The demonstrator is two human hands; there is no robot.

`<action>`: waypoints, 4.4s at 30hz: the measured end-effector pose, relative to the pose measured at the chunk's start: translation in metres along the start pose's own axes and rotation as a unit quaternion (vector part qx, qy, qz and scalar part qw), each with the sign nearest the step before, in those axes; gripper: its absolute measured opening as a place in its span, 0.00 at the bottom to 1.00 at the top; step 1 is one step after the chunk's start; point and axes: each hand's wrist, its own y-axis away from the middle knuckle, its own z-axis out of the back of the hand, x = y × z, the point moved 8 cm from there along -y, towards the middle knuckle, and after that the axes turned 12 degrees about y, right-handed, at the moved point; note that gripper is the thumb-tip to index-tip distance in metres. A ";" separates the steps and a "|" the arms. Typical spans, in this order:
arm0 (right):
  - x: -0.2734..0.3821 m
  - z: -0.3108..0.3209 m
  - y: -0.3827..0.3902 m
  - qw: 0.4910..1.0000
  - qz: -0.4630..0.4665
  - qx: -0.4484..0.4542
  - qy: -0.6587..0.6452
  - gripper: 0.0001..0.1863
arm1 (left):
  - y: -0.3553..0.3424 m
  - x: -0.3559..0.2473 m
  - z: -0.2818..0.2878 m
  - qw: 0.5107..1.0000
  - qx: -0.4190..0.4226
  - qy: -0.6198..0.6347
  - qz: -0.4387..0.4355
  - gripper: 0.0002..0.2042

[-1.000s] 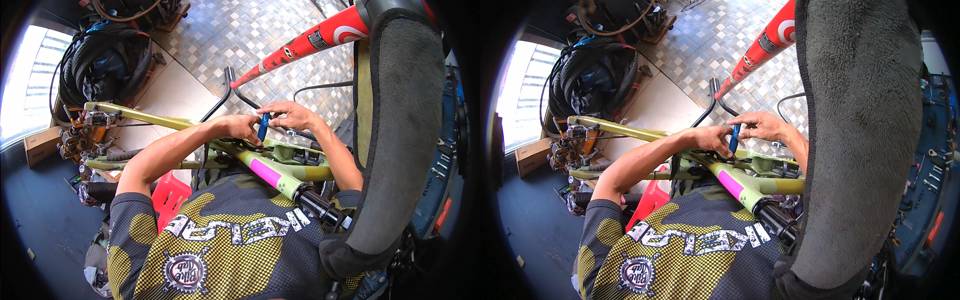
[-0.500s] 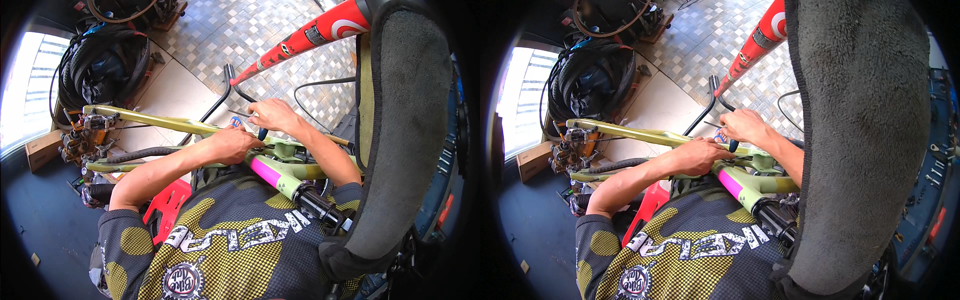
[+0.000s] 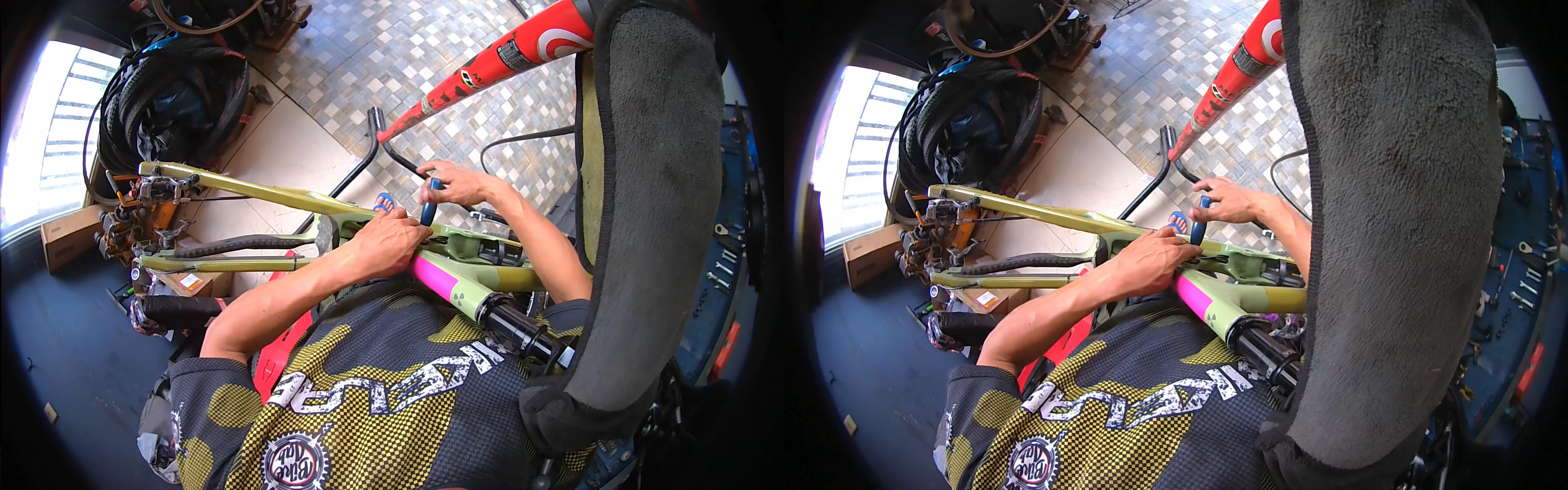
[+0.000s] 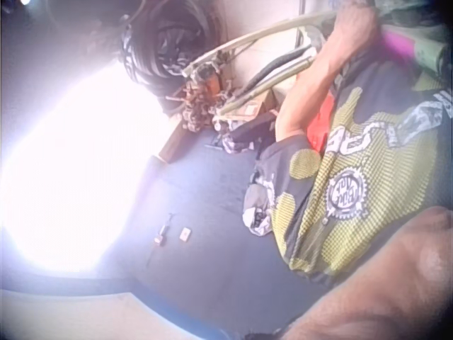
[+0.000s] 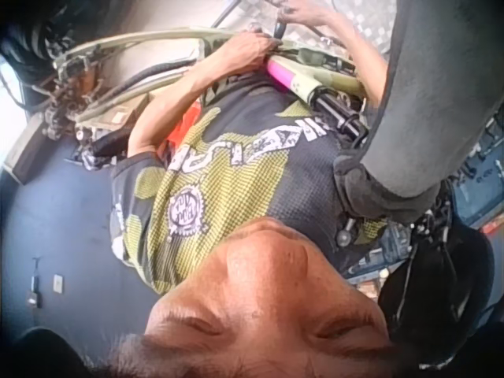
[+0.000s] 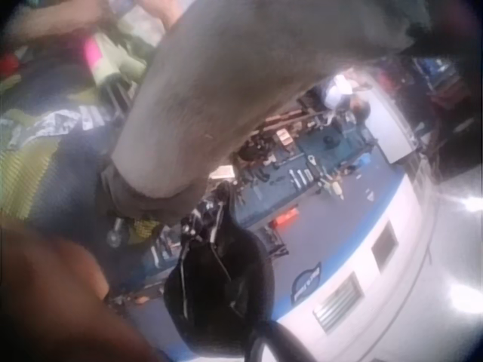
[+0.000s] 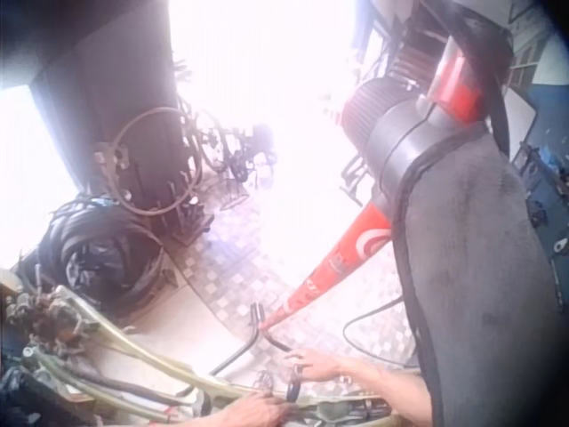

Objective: The person uses a hex key to tighten bolts on the rear linkage of a green mountain bike frame mounted on a repair stand. They then remove the rear shock absorber, wipe it with a cloth, and handle it for inspection.

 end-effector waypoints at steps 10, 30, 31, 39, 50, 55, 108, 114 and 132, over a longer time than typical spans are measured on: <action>0.060 0.090 0.046 0.980 0.122 0.157 -0.032 0.47 | -0.001 -0.002 0.004 0.999 -0.004 -0.026 0.027 0.21; 0.046 0.074 0.025 0.990 0.027 0.116 -0.081 0.62 | -0.005 0.003 0.005 0.993 0.059 -0.024 0.100 0.25; 0.052 0.070 0.014 0.987 0.022 0.125 -0.096 0.61 | -0.007 0.001 0.005 0.994 0.056 -0.029 0.091 0.25; -0.037 -0.010 0.005 0.962 -0.144 0.191 -0.127 0.59 | -0.007 -0.006 0.005 0.994 0.068 -0.038 0.074 0.26; 0.053 0.060 -0.017 0.987 0.027 0.107 -0.114 0.59 | -0.008 -0.002 0.000 0.995 0.058 -0.064 0.055 0.23; -0.025 -0.001 -0.005 0.969 -0.120 0.166 -0.141 0.61 | -0.007 -0.005 0.001 0.996 0.051 -0.052 0.047 0.22; -0.011 0.025 0.044 0.960 -0.117 0.242 -0.083 0.62 | 0.008 0.006 0.000 0.998 -0.005 -0.040 0.048 0.24; 0.063 0.083 0.035 0.988 0.031 0.127 -0.078 0.67 | 0.011 0.004 0.005 0.998 -0.036 -0.032 0.029 0.17; 0.060 0.076 0.031 0.983 0.057 0.138 -0.105 0.65 | 0.007 0.003 0.002 0.998 -0.018 -0.053 0.038 0.17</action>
